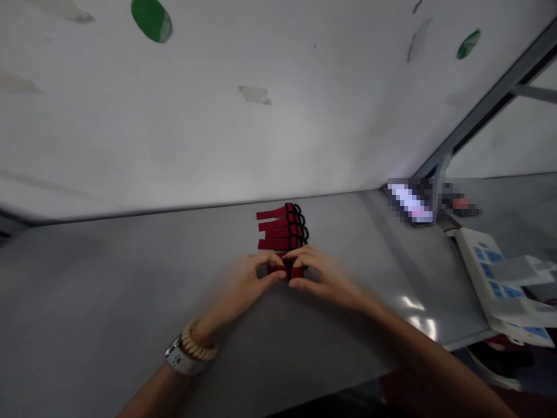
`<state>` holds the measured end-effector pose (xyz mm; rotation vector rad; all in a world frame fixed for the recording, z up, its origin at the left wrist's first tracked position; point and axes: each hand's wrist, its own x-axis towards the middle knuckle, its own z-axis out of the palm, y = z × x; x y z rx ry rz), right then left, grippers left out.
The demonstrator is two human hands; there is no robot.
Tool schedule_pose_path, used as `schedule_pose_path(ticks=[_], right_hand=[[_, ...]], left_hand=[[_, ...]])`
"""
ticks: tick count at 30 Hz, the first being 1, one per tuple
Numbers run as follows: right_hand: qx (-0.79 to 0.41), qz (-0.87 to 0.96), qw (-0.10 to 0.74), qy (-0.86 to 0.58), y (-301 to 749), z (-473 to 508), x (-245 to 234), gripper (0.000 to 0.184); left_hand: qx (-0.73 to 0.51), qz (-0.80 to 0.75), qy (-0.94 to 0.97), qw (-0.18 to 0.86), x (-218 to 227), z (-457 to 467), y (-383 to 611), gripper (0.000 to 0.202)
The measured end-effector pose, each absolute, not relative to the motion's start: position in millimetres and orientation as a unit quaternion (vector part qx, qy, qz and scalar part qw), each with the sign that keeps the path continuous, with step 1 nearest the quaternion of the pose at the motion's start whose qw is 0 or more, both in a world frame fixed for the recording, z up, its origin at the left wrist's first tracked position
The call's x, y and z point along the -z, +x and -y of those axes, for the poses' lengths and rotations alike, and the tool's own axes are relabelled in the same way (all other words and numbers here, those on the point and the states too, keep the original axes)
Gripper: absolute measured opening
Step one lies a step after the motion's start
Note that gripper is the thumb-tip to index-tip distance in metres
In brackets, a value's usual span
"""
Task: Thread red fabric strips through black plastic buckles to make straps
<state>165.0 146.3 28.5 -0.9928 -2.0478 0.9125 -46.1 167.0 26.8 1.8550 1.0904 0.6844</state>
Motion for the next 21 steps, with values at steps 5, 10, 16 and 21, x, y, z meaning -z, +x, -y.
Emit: schedule_pose_path(ticks=[5,10,16,21], right_hand=[[-0.347,0.767,0.368,-0.396,163.7,-146.5,-25.1,0.012],[-0.421,0.732,0.382,-0.375,166.6,-148.6,-24.1,0.012],[-0.668,0.580,0.396,-0.245,171.4,-150.6,-33.5,0.028],[-0.682,0.571,0.396,-0.226,167.5,-149.0,-30.8,0.034]], left_hand=[[-0.249,-0.385,0.849,0.261,-26.6,-161.5,-44.9,0.038],[-0.293,-0.361,0.880,0.100,-25.1,-155.8,-40.7,0.023],[-0.333,-0.384,0.822,0.259,-29.4,-159.5,-47.1,0.033],[-0.295,-0.409,0.775,0.380,-22.2,-151.3,-36.7,0.035]])
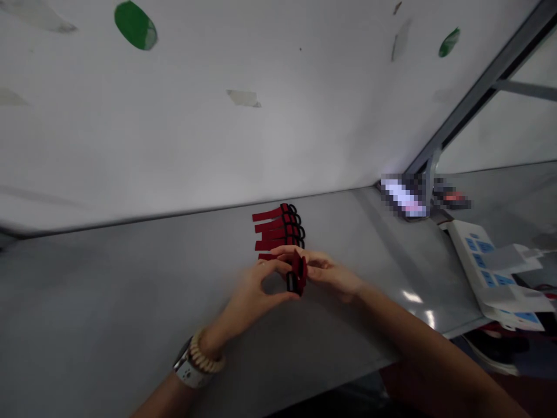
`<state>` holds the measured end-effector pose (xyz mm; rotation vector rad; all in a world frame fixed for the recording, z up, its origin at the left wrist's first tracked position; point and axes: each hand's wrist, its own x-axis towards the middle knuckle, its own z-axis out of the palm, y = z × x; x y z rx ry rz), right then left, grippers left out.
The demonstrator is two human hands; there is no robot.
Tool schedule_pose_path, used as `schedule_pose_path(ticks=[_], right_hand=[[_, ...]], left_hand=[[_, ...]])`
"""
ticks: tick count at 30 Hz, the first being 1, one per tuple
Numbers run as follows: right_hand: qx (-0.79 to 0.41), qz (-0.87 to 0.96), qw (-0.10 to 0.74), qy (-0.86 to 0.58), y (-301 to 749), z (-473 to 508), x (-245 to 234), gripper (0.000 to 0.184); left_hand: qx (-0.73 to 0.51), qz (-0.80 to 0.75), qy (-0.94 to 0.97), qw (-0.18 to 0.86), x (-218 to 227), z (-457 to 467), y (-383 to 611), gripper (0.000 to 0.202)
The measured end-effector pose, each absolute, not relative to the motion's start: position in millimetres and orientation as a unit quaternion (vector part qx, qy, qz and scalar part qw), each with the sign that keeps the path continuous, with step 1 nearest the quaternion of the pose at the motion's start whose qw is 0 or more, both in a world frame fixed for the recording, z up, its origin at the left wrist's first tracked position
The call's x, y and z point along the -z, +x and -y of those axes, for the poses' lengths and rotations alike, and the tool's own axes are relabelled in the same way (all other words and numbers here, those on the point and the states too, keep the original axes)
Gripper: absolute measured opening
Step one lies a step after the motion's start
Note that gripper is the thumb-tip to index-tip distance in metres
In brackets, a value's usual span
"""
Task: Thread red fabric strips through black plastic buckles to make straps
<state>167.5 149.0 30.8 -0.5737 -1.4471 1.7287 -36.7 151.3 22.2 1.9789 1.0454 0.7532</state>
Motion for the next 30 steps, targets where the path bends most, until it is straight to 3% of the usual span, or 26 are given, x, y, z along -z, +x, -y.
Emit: schedule_pose_path(ticks=[4,8,12,21,23,27,30], right_hand=[[-0.588,0.658,0.390,-0.262,164.9,-148.3,-27.9,0.034],[-0.517,0.684,0.384,-0.343,164.5,-146.9,-23.7,0.056],[-0.472,0.671,0.412,-0.395,163.7,-146.7,-15.0,0.039],[-0.332,0.750,0.353,-0.450,174.0,-154.5,-18.2,0.025],[-0.331,0.778,0.308,-0.436,177.0,-155.1,-19.4,0.028],[-0.341,0.818,0.200,-0.418,177.8,-151.1,-21.9,0.036],[-0.331,0.828,0.169,-0.420,177.3,-147.8,-24.2,0.036]], left_hand=[[-0.316,-0.422,0.698,0.486,-21.4,-146.3,-30.3,0.037],[-0.373,-0.438,0.658,0.486,-26.7,-144.5,-32.6,0.028],[-0.395,-0.432,0.641,0.495,-25.5,-144.0,-31.9,0.032],[-0.569,-0.508,0.577,0.290,-37.0,-188.5,-85.2,0.028],[-0.479,-0.560,0.636,0.230,-43.4,-200.0,-114.7,0.031],[-0.186,-0.612,0.764,0.080,-40.7,-212.4,-159.8,0.027],[-0.083,-0.629,0.772,0.027,-32.5,-213.8,-174.1,0.024]])
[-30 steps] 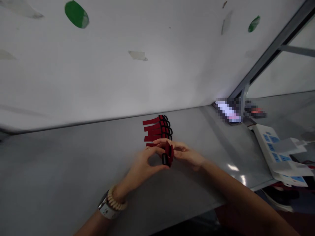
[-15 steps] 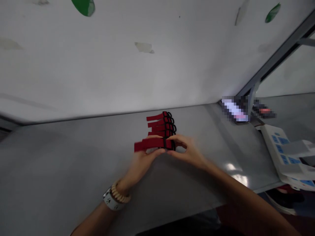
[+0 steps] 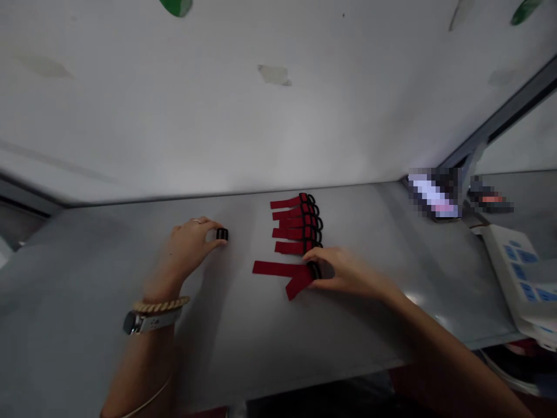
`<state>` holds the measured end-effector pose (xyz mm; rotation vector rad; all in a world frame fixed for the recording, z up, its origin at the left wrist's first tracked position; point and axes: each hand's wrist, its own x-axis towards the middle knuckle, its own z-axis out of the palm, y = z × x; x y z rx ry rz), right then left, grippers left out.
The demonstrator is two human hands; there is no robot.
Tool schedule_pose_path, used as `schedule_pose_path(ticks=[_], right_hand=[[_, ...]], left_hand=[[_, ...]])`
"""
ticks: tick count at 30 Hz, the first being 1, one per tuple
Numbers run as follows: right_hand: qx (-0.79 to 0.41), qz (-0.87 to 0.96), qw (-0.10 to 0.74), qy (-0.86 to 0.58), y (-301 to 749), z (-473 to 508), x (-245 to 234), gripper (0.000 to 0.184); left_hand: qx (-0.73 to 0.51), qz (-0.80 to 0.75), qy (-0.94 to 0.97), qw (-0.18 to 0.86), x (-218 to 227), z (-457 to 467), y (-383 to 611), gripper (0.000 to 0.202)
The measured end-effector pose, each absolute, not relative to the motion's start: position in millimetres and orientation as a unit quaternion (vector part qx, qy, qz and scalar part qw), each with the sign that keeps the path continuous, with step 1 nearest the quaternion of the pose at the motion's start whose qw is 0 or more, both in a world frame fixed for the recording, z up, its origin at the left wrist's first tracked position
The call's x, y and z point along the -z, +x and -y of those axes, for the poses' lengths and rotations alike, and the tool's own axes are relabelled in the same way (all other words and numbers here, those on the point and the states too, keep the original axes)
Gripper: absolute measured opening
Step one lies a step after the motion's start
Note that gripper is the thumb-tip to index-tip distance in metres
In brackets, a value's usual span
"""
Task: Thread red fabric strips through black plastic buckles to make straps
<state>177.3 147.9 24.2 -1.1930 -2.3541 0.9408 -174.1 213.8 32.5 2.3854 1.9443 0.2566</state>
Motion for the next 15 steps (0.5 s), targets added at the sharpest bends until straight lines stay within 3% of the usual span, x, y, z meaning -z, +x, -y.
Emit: schedule_pose_path(ticks=[6,8,11,15], right_hand=[[-0.301,0.851,0.204,-0.379,181.3,-149.9,-21.9,0.034],[-0.293,0.854,0.213,-0.374,181.8,-150.5,-20.8,0.034],[-0.286,0.850,0.225,-0.380,181.0,-150.3,-21.7,0.034],[-0.282,0.846,0.240,-0.384,183.7,-153.3,-28.8,0.033]], left_hand=[[-0.074,-0.619,0.781,0.022,-35.1,-211.9,-170.0,0.033],[-0.117,-0.557,0.819,0.080,-39.4,-207.2,-152.2,0.028],[-0.108,-0.354,0.888,0.271,-40.6,-193.0,-112.4,0.022],[-0.091,-0.263,0.923,0.264,-31.9,-172.6,-71.1,0.027]])
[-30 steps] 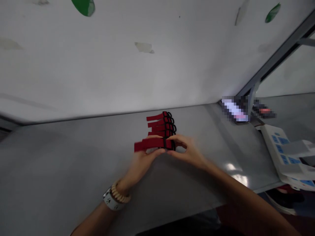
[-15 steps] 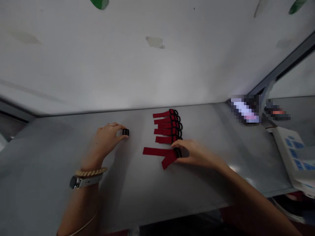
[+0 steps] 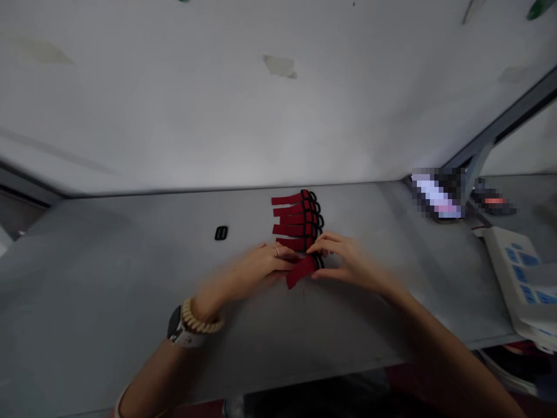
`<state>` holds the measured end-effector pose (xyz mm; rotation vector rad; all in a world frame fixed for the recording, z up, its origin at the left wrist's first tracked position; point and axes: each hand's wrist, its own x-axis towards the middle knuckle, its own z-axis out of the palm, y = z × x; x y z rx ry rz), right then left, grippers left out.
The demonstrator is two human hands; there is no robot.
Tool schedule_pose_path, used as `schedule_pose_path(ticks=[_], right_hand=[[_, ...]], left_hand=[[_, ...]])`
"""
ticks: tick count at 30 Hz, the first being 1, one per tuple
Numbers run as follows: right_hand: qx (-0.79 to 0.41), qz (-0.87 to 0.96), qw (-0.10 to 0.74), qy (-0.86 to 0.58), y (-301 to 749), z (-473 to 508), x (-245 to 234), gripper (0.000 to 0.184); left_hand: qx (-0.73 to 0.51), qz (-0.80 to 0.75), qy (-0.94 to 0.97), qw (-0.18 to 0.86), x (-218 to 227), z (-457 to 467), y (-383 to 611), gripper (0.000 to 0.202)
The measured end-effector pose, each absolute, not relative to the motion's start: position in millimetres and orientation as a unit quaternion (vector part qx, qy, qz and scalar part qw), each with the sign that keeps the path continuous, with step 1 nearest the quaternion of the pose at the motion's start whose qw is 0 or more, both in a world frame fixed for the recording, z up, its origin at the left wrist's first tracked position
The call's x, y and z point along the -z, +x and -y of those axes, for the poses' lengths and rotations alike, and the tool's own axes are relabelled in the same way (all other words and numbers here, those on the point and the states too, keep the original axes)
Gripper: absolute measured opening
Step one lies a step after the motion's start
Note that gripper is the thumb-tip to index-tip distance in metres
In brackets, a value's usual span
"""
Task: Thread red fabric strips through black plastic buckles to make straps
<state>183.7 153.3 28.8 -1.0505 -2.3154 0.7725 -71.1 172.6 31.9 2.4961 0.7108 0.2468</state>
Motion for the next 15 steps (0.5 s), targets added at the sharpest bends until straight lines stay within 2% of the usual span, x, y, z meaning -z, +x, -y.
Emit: schedule_pose_path(ticks=[4,7,11,13,15], right_hand=[[-0.313,0.839,0.234,-0.379,204.4,-161.4,-45.9,0.028],[-0.361,0.809,0.275,-0.373,235.1,-166.8,-60.2,0.028],[-0.359,0.777,0.344,-0.387,272.8,-172.8,-64.5,0.028],[-0.314,0.773,0.334,-0.439,278.1,-176.8,-58.1,0.030],[-0.251,0.781,0.275,-0.502,272.6,-181.3,-48.2,0.030]], left_hand=[[-0.065,-0.295,0.941,0.156,-26.4,-164.2,-62.3,0.020],[-0.052,-0.290,0.948,0.123,-26.7,-163.0,-63.7,0.021],[-0.040,-0.288,0.951,0.105,-27.7,-161.9,-64.7,0.016],[-0.035,-0.282,0.953,0.106,-27.8,-161.4,-64.7,0.016],[-0.027,-0.269,0.956,0.112,-27.7,-161.0,-64.3,0.016]])
